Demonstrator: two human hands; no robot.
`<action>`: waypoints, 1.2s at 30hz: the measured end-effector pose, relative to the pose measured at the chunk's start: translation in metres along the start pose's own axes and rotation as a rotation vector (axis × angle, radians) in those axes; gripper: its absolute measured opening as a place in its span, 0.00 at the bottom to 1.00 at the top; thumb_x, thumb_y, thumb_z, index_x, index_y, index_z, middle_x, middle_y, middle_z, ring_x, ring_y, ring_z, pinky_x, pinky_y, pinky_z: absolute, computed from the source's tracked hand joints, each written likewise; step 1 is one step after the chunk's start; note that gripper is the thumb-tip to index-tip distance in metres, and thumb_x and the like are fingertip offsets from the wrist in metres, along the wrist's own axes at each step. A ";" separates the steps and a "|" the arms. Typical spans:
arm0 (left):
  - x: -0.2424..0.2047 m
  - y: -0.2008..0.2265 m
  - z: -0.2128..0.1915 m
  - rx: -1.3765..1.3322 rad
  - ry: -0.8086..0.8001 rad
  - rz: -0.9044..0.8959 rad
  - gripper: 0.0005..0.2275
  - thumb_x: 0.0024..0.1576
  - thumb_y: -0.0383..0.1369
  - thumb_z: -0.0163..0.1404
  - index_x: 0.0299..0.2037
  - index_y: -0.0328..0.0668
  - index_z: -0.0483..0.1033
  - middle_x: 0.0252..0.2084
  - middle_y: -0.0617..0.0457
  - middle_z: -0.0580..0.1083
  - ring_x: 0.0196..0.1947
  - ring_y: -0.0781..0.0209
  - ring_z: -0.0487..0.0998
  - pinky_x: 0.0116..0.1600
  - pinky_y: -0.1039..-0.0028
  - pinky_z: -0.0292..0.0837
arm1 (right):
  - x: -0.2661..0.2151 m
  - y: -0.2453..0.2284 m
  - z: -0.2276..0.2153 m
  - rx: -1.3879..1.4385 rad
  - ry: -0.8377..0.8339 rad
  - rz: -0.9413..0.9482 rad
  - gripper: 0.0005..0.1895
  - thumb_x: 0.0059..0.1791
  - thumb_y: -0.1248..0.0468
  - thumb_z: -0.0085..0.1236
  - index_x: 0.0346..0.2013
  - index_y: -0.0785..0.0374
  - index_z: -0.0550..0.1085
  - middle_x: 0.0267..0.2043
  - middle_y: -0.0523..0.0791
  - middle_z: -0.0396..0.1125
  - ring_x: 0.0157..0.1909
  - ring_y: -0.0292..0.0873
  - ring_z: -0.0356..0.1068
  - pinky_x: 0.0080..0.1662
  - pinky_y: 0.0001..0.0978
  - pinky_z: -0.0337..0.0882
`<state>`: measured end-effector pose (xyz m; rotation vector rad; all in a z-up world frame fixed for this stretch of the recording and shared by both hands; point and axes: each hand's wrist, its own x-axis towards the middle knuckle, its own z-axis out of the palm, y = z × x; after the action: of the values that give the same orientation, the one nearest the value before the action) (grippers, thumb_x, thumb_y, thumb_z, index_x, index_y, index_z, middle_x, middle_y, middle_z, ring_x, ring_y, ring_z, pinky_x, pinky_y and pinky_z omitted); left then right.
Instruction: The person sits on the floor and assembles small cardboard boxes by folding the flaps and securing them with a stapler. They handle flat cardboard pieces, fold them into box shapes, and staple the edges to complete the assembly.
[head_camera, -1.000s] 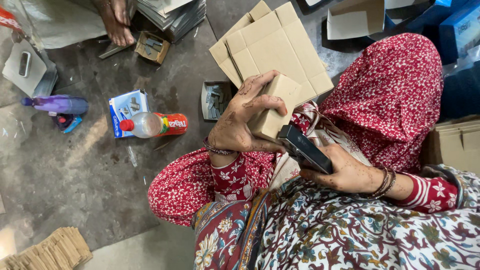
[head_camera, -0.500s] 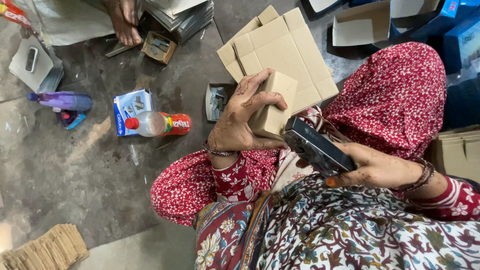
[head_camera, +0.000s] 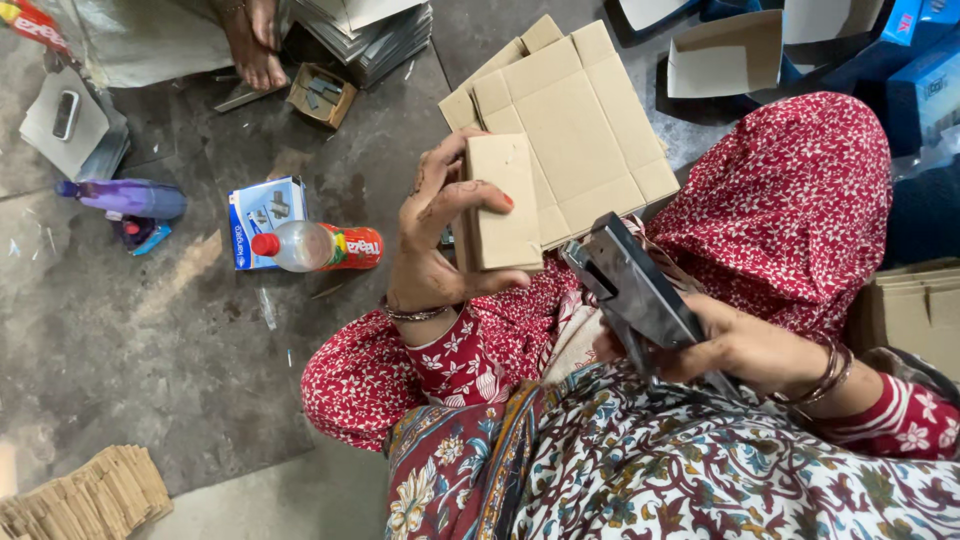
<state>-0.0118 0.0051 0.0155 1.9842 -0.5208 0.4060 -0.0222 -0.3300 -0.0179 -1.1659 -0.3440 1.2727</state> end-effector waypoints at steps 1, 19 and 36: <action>-0.001 0.000 -0.002 -0.027 -0.014 0.000 0.30 0.41 0.53 0.71 0.51 0.51 0.78 0.69 0.42 0.66 0.66 0.45 0.71 0.68 0.60 0.67 | 0.001 0.000 0.001 -0.248 0.119 0.022 0.32 0.40 0.73 0.60 0.61 0.63 0.73 0.63 0.47 0.71 0.57 0.46 0.68 0.56 0.39 0.69; 0.012 -0.002 0.012 -0.127 -0.260 0.077 0.30 0.38 0.49 0.74 0.50 0.52 0.79 0.71 0.39 0.64 0.71 0.42 0.66 0.73 0.57 0.62 | 0.008 -0.026 0.016 -0.436 0.135 -0.012 0.18 0.46 0.67 0.62 0.50 0.65 0.72 0.38 0.45 0.72 0.40 0.36 0.69 0.43 0.32 0.73; 0.015 0.011 0.011 -0.102 -0.126 0.115 0.26 0.41 0.49 0.72 0.47 0.52 0.79 0.69 0.39 0.65 0.69 0.43 0.69 0.69 0.60 0.65 | 0.017 0.005 0.002 -0.495 0.084 -0.289 0.24 0.46 0.64 0.63 0.54 0.67 0.67 0.46 0.48 0.69 0.47 0.39 0.68 0.47 0.34 0.69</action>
<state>-0.0047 -0.0124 0.0262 1.8956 -0.7236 0.3199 -0.0212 -0.3154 -0.0277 -1.5163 -0.7670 0.9041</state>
